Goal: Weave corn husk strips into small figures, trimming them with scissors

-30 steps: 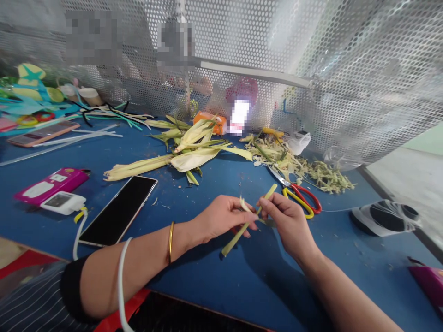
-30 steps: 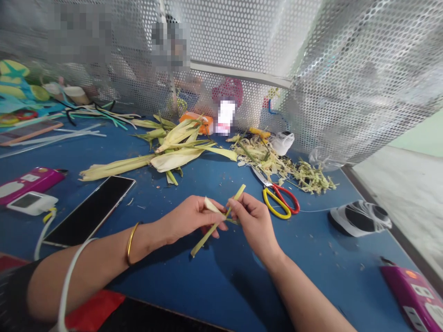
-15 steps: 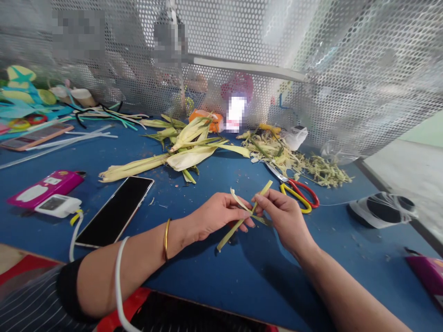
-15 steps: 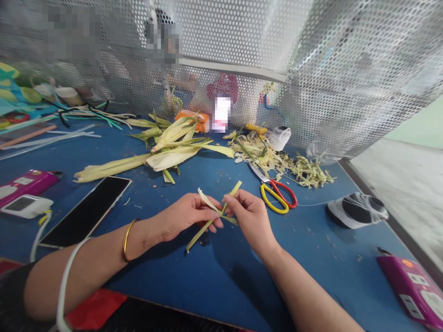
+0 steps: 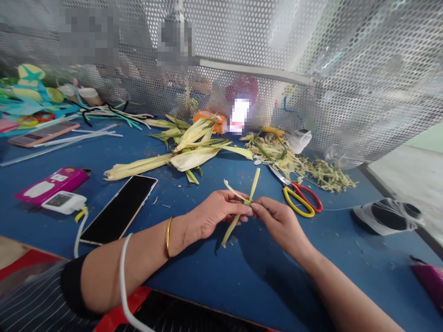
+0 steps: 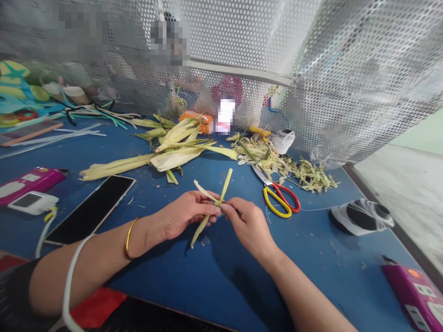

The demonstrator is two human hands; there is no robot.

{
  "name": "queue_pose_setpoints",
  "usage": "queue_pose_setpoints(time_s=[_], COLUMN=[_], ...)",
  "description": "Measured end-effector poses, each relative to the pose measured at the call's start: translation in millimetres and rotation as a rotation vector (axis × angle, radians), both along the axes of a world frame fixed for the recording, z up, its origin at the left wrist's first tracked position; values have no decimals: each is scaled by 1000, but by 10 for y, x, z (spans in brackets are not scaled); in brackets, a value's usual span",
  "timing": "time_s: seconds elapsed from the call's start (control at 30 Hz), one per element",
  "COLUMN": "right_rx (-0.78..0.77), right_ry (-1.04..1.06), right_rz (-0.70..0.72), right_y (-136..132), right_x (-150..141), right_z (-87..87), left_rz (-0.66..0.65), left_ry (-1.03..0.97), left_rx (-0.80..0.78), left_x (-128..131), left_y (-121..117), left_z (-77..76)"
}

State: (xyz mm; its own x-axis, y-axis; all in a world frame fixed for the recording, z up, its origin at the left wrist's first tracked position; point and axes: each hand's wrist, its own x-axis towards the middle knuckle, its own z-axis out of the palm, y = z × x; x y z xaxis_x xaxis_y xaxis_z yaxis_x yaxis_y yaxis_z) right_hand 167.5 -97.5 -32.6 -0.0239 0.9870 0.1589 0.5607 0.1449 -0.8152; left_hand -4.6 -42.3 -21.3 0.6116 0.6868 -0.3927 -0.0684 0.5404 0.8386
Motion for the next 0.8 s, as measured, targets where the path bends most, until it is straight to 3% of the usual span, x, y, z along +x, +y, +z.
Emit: queue_pose_setpoints(time_s=[0.1,0.33,0.6,0.8], right_rx=[-53,-86,-108,-11], right_ry=[-14,86,187,50], right_rz=[87,109,154,99], right_y=[-18,-57,-53,-58], right_x=[-11,-36,-33,-20], right_z=[-3,50,56,80], left_rz=[-6,24,46,-19], left_ry=[32,71,19,-22], left_rx=[45,196,88,-22], left_x=[5,41,41,-2], left_y=[-19,-37,-21,27], left_z=[25,31,48,30])
